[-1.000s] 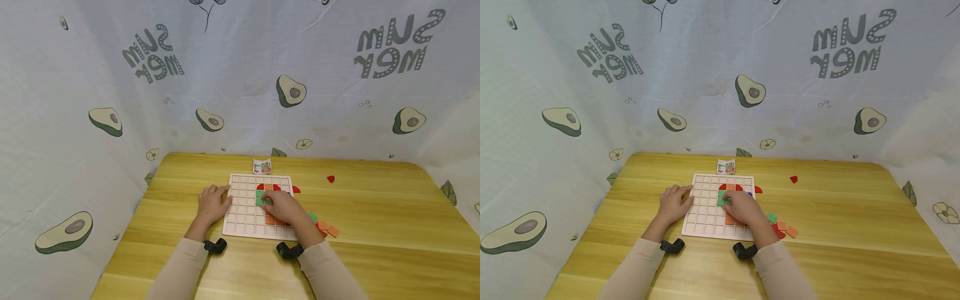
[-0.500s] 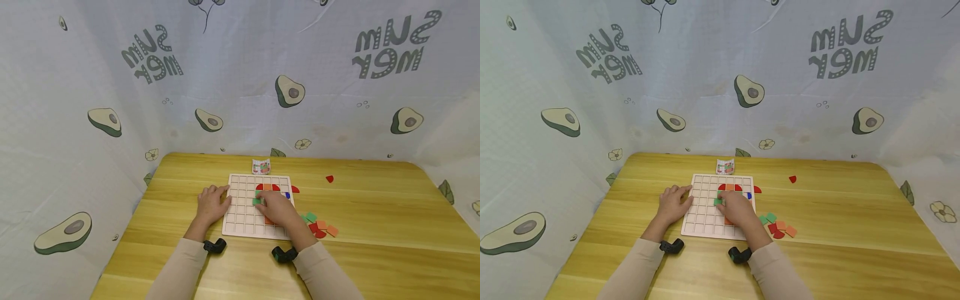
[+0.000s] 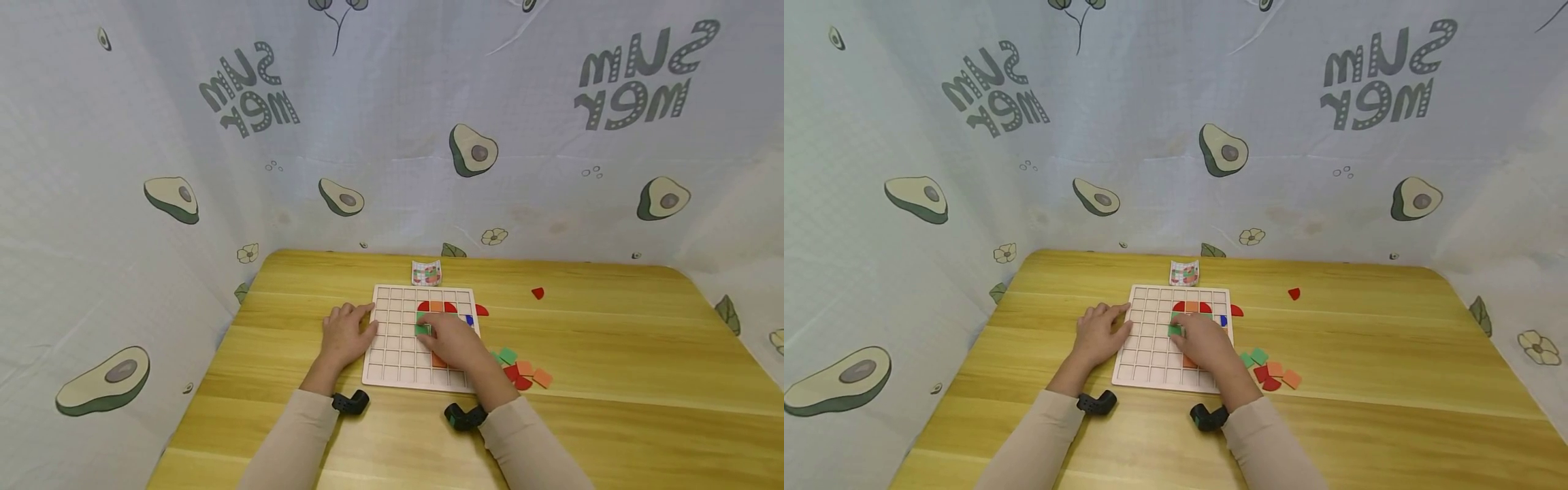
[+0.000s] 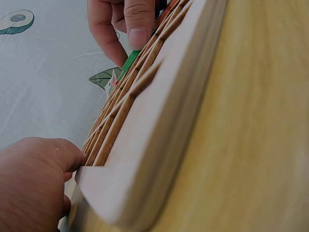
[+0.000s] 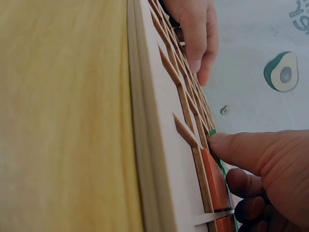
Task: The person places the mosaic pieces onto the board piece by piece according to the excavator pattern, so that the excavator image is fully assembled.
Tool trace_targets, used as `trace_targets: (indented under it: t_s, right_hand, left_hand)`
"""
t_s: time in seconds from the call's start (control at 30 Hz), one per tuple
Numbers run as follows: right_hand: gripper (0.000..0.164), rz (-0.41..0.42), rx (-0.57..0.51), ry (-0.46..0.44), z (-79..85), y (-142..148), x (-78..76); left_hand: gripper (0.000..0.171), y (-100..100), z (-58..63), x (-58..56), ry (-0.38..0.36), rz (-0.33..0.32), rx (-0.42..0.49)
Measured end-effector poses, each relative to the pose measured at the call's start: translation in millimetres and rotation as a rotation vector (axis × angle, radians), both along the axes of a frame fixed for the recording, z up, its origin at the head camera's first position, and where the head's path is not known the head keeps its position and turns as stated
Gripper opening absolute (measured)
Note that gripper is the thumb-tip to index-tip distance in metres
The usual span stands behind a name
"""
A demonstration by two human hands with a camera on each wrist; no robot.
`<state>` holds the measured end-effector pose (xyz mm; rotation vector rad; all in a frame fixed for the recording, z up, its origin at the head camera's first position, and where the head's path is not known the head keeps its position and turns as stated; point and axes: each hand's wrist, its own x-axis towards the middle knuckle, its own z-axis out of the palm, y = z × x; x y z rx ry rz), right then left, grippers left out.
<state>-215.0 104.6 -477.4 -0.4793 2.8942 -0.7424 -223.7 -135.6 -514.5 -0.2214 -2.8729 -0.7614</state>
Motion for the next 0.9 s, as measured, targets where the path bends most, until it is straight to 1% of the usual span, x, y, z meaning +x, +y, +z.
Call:
trace_targets:
  t_s: [0.3,0.5,0.7,0.9]
  right_hand:
    - [0.025,-0.022,0.011,-0.002,0.8,2,0.2]
    - [0.025,0.009,0.006,-0.008,2.5,7,-1.4]
    - [0.028,0.011,0.006,-0.057,5.4,13,-2.6]
    - [0.023,0.018,-0.018,-0.043,8.8,22,-2.4]
  left_hand:
    - [0.045,1,2.0,1.7,-0.003,-0.002,-0.002]
    - [0.044,1,2.7,1.2,-0.006,0.002,-0.01]
    - [0.044,1,3.9,1.2,-0.008,0.003,-0.004]
    - [0.044,2,3.3,1.4,-0.018,0.007,-0.01]
